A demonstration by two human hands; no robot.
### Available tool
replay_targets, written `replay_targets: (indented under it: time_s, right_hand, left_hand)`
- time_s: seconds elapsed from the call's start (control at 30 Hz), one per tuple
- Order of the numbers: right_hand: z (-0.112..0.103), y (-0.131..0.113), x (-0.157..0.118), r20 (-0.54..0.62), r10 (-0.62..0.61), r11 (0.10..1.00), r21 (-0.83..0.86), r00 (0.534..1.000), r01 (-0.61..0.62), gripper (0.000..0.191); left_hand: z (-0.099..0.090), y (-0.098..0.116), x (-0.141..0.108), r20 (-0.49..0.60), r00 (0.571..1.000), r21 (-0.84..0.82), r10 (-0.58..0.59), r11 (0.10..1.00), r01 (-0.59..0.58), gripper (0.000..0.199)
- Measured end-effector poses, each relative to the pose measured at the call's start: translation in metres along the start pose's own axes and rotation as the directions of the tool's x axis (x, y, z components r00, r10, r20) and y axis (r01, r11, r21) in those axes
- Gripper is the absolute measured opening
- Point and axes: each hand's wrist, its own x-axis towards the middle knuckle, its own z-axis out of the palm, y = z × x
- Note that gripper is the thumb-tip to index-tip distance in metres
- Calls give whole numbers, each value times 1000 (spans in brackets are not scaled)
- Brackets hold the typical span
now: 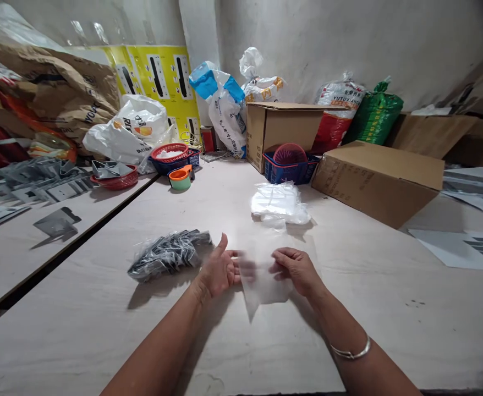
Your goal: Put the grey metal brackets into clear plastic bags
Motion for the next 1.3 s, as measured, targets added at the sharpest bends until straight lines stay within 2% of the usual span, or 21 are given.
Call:
replay_targets:
  time_s: [0.07, 0.17, 0.33, 0.57, 0.73, 0.9, 1.0, 1.07, 1.1, 1.13, 1.2, 1.23, 1.27, 1.3]
  right_hand:
    - [-3, 4, 6, -94, -1, 1000, 15, 996, 3, 30]
    - [-6, 7, 12, -138, -9, 999, 49, 990, 16, 31]
    - [-5, 9, 11, -115, -45, 999, 15, 992, 47, 32]
    - [-4, 9, 10, -76, -133, 991, -27, 988, 132, 31]
    - [-4, 7, 10, -70, -153, 988, -13, 986, 152, 32]
    - [-11, 2, 12, -164, -118, 992, 12, 979, 122, 38]
    - [-14, 0, 13, -237, -142, 989, -64, 961, 130, 45]
    - [-15, 0, 11, -307, -290, 944, -249, 907, 217, 48]
    - [-14, -1, 10, -310, -416, 878, -380, 855, 289, 48]
    - [-13, -2, 7, -276, -556, 773, -517, 784, 367, 48]
    - [-8, -4, 1, -110, -777, 491, -722, 619, 487, 45]
    - [-5, -4, -2, -7, -834, 355, -772, 552, 527, 44]
    - [-2, -5, -5, 89, -859, 246, -792, 504, 559, 44]
    - [1, -6, -8, 174, -862, 167, -790, 477, 590, 43]
  left_hand:
    - [-7, -11, 0, 20, 1000, 67, -12, 998, 10, 62]
    - [-8, -24, -2, -1, 1000, 246, 20, 969, -19, 44]
    - [3, -35, -2, -177, 980, 398, 86, 917, -8, 44]
    - [13, -43, 5, -260, 959, 473, 114, 881, 24, 42]
    - [10, -43, 1, -248, 957, 439, 154, 898, -31, 35]
    - [7, -42, -2, -220, 942, 273, 252, 943, -189, 37]
    - [6, -44, 0, -240, 917, 244, 318, 934, -261, 37]
    - [6, -46, 1, -266, 900, 233, 345, 929, -287, 37]
    - [6, -47, 2, -277, 892, 226, 356, 927, -300, 37]
    - [6, -47, 2, -286, 886, 219, 365, 925, -310, 38]
    - [7, -48, 3, -297, 879, 206, 372, 924, -322, 38]
    - [8, -48, 3, -300, 878, 198, 373, 925, -325, 38]
    - [8, -48, 3, -301, 877, 189, 374, 925, -329, 38]
    - [9, -48, 2, -301, 877, 179, 375, 925, -334, 39]
